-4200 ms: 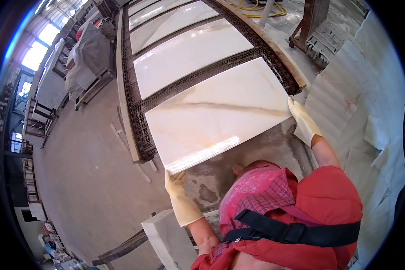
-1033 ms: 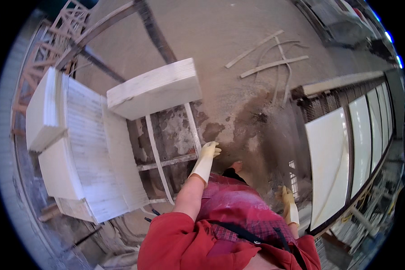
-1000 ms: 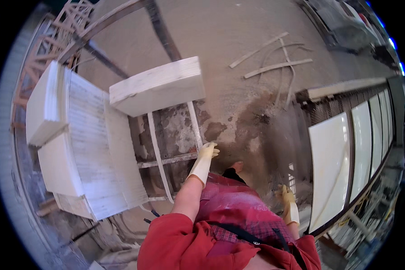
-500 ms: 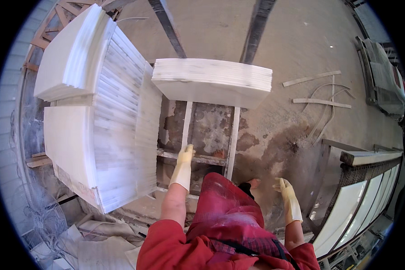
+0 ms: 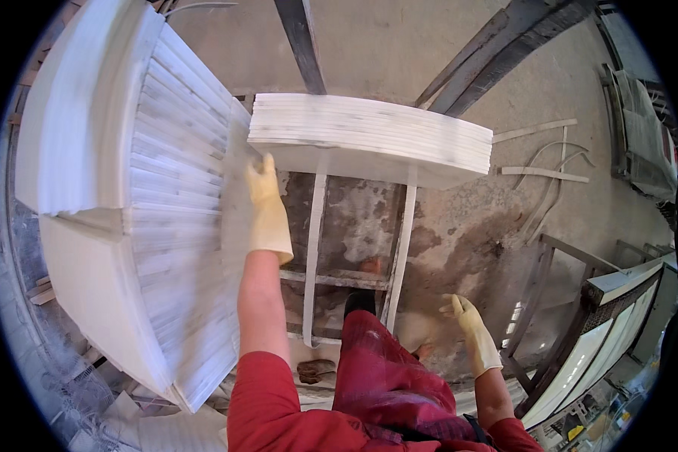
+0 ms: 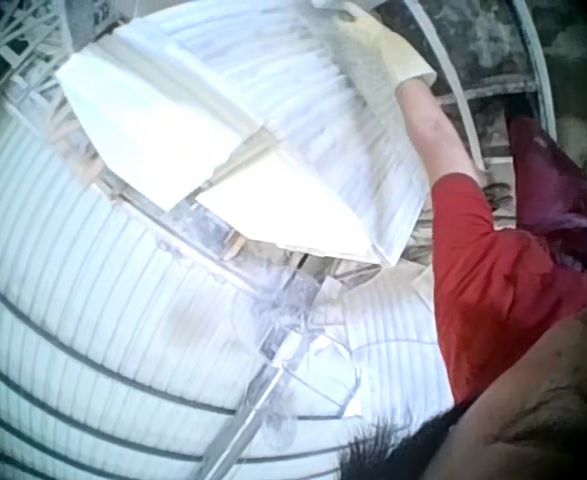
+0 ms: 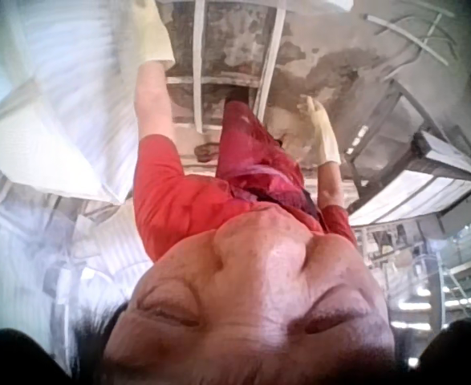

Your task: The person repeatedly picks up large white rectangular tiles from a stack and places them onto a conveyor belt. The person wears yellow gloves and handles the tiles one by one, moving them from a wooden rack to the moving belt.

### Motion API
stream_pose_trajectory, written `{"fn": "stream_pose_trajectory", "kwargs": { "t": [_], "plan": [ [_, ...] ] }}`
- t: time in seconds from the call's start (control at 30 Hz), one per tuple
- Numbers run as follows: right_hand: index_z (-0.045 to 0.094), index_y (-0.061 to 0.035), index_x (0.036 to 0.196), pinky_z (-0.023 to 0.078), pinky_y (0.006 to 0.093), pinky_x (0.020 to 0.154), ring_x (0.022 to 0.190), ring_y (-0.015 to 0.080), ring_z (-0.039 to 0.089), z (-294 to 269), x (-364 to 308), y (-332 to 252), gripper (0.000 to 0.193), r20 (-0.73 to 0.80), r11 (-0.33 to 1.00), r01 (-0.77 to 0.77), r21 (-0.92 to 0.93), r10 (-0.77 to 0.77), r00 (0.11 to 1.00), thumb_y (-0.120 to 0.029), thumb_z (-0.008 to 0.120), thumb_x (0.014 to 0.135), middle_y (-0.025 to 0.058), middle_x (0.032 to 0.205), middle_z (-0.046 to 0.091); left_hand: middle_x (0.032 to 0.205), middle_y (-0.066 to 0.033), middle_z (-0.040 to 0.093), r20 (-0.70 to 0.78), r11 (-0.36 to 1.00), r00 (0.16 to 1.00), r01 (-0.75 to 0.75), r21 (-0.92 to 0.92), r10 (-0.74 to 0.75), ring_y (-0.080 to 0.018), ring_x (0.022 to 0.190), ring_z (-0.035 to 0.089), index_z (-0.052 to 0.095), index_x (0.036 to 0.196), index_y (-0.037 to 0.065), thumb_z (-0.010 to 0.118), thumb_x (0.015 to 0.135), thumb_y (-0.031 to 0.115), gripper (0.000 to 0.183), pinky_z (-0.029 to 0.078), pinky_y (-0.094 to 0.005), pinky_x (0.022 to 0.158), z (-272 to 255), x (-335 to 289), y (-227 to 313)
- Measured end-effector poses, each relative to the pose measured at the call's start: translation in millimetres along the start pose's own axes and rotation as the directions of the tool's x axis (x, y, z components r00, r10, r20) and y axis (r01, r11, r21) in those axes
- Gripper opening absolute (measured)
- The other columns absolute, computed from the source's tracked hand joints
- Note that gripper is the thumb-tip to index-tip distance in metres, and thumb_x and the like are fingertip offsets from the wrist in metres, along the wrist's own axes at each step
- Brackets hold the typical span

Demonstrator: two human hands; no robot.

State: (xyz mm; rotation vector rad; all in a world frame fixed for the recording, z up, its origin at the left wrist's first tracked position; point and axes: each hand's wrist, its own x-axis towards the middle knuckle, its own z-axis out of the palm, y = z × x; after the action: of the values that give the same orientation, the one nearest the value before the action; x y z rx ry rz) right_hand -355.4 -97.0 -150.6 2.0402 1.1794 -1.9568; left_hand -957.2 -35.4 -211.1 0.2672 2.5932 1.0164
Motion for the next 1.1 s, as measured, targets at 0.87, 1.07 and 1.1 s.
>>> {"fn": "stream_pose_trajectory", "kwargs": {
  "t": [0.87,1.07,1.1],
  "plan": [
    [0.048,-0.0017,0.142,0.048,0.0349,0.098,0.115,0.0242,0.062,-33,173,-85,0.060,-0.366,0.976,0.213,-0.045,-0.214,0.906,-0.040,0.061,0.097,0.0168,0.126,0.065,0.107,-0.0143,0.067,-0.033,0.994,0.998,0.046,-0.102,-0.049,-0.0242,0.100,0.060,0.063,0.110,-0.006,0.073,0.080,0.062,0.075,0.045,-0.0353,0.093,36,96,-33],
    [0.046,-0.0063,0.147,0.049,0.0325,0.091,0.112,0.0191,0.060,-16,190,-171,0.068,-0.454,0.923,0.374,-0.090,-0.372,0.810,-0.036,0.070,0.091,0.0130,0.134,0.060,0.108,-0.0165,0.069,0.037,0.809,0.999,0.044,-0.586,-0.028,-0.0231,0.107,0.062,0.064,0.106,-0.003,0.069,0.090,0.037,0.043,0.045,-0.0364,0.097,30,54,-63],
    [0.048,-0.0066,0.146,0.050,0.0311,0.088,0.109,0.0178,0.061,-17,194,-167,0.064,-0.446,0.904,0.425,-0.041,-0.397,0.802,-0.032,0.070,0.091,0.0118,0.133,0.061,0.107,-0.0159,0.069,0.075,0.748,0.997,0.051,-0.662,-0.001,-0.0224,0.108,0.061,0.064,0.104,-0.002,0.069,0.091,0.030,0.036,0.045,-0.0361,0.097,30,50,-69]
  ]
}}
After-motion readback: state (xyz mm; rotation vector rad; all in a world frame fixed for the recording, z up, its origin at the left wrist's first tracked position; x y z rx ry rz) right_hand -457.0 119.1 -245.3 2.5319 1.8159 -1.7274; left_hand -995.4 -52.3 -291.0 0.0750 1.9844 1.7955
